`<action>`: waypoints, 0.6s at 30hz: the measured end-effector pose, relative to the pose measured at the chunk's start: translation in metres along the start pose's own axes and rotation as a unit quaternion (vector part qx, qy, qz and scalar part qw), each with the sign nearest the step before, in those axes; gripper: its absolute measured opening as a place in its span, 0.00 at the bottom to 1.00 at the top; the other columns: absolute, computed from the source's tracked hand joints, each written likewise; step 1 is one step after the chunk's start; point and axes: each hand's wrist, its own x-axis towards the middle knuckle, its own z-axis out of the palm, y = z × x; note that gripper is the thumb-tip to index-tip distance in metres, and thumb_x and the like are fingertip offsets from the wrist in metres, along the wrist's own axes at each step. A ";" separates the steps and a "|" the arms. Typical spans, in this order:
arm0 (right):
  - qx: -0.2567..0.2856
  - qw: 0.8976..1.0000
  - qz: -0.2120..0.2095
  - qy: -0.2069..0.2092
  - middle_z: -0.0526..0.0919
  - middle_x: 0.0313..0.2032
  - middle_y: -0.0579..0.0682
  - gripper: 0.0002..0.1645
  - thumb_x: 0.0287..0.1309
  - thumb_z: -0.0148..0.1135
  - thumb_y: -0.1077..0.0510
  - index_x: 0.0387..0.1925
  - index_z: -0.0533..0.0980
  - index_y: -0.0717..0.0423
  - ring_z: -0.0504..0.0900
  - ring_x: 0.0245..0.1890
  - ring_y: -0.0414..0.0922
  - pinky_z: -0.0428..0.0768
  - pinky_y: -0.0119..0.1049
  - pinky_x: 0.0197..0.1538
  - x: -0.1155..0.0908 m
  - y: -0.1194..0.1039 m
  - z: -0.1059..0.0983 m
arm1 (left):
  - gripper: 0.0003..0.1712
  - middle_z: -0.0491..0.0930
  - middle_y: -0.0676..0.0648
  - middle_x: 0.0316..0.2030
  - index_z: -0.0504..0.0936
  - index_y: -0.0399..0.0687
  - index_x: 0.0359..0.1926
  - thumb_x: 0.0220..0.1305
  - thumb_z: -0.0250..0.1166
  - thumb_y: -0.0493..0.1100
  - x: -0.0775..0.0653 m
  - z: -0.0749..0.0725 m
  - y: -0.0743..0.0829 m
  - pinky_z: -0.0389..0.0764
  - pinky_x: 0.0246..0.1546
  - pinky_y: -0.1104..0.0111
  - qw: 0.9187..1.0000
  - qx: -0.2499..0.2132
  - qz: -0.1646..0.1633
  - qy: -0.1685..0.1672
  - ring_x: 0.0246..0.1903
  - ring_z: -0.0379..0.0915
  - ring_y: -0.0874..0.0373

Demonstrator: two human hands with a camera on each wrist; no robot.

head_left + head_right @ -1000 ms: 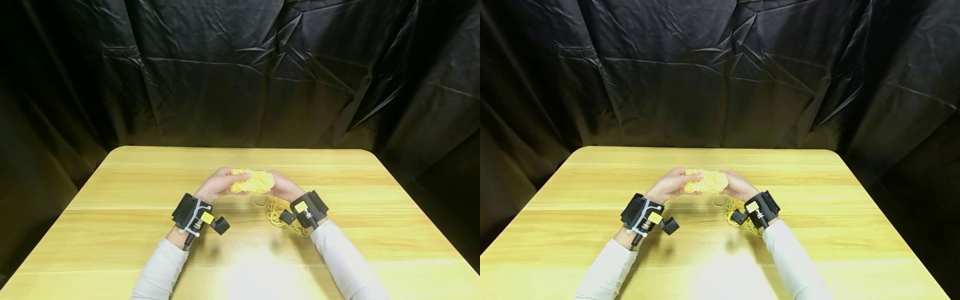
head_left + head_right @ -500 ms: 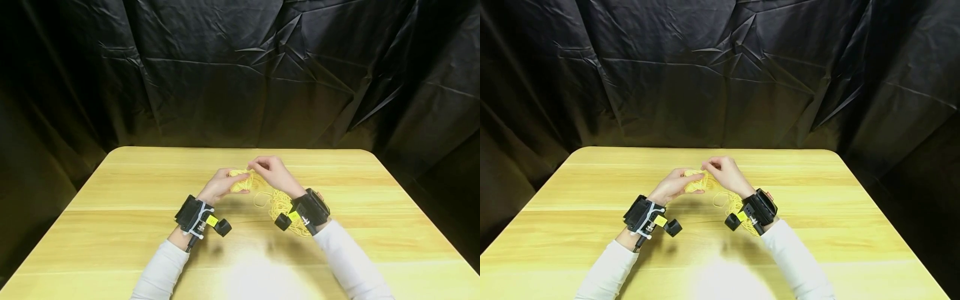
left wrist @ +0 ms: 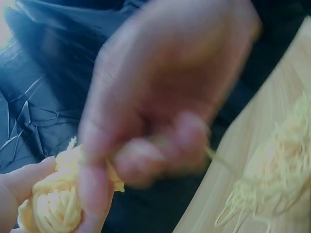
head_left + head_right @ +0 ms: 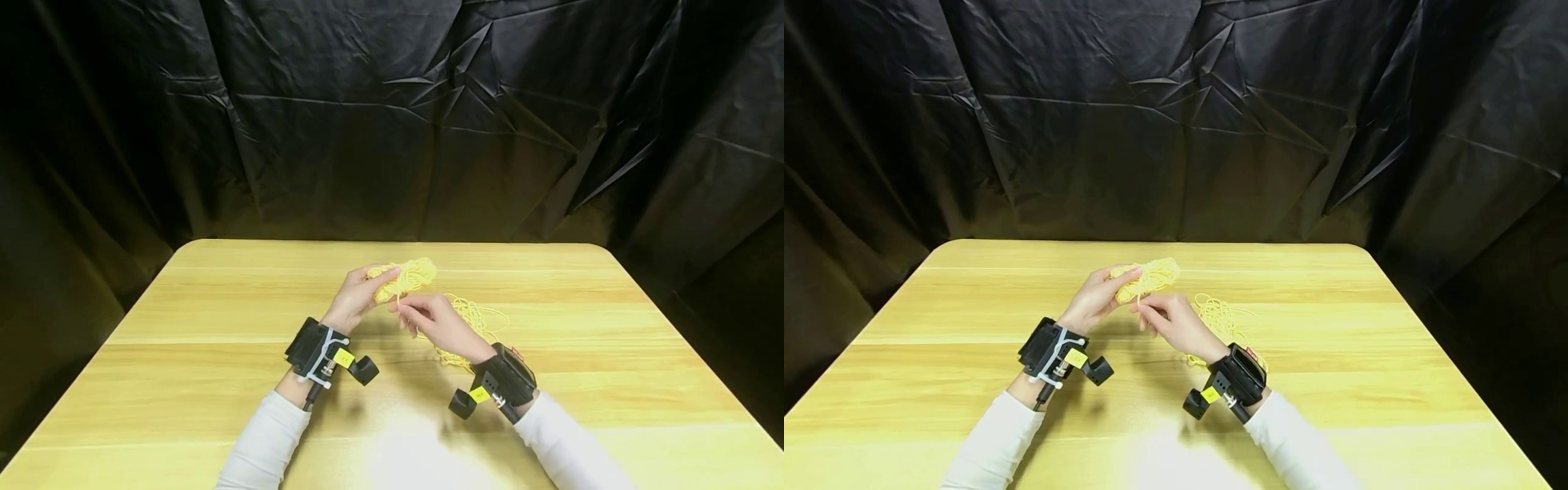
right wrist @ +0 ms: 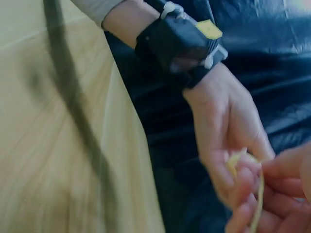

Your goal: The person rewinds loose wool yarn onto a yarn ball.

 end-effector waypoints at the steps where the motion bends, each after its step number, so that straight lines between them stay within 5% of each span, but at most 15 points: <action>1: 0.012 1.000 0.002 -0.015 0.75 0.20 0.51 0.13 0.63 0.46 0.61 0.35 0.77 0.63 0.73 0.20 0.44 0.76 0.35 0.25 0.000 0.004 0.000 | 0.20 0.78 0.49 0.33 0.73 0.32 0.48 0.59 0.60 0.41 0.000 0.000 0.000 0.77 0.42 0.68 1.000 -0.007 -0.001 -0.006 0.32 0.75 0.62; 5: 0.079 0.995 0.042 -0.053 0.73 0.22 0.58 0.15 0.64 0.46 0.60 0.39 0.76 0.66 0.69 0.18 0.41 0.73 0.34 0.23 0.001 0.023 -0.003 | 0.20 0.78 0.49 0.34 0.70 0.29 0.50 0.61 0.56 0.39 0.000 0.001 -0.001 0.77 0.41 0.70 0.999 -0.034 -0.008 -0.037 0.34 0.75 0.62; 9: 0.161 0.980 0.105 -0.049 0.69 0.19 0.50 0.18 0.64 0.46 0.59 0.41 0.72 0.73 0.62 0.16 0.36 0.61 0.27 0.20 0.002 0.038 -0.008 | 0.20 0.76 0.48 0.35 0.68 0.27 0.52 0.63 0.54 0.38 0.000 0.001 -0.001 0.77 0.36 0.75 0.997 -0.035 -0.014 -0.066 0.34 0.74 0.63; 12: 0.241 0.961 0.125 -0.058 0.65 0.19 0.45 0.17 0.63 0.46 0.58 0.38 0.69 0.72 0.60 0.16 0.35 0.57 0.25 0.20 0.003 0.047 -0.013 | 0.20 0.75 0.48 0.35 0.67 0.26 0.51 0.63 0.53 0.38 0.000 0.001 -0.001 0.78 0.36 0.74 0.996 -0.023 -0.020 -0.082 0.33 0.74 0.63; 18: 0.376 0.914 0.129 -0.083 0.68 0.20 0.40 0.12 0.54 0.56 0.44 0.32 0.72 0.47 0.63 0.17 0.33 0.63 0.21 0.23 0.008 0.061 -0.027 | 0.19 0.77 0.49 0.33 0.69 0.25 0.50 0.62 0.54 0.36 0.001 0.000 -0.003 0.79 0.35 0.71 0.992 0.019 -0.034 -0.121 0.31 0.75 0.62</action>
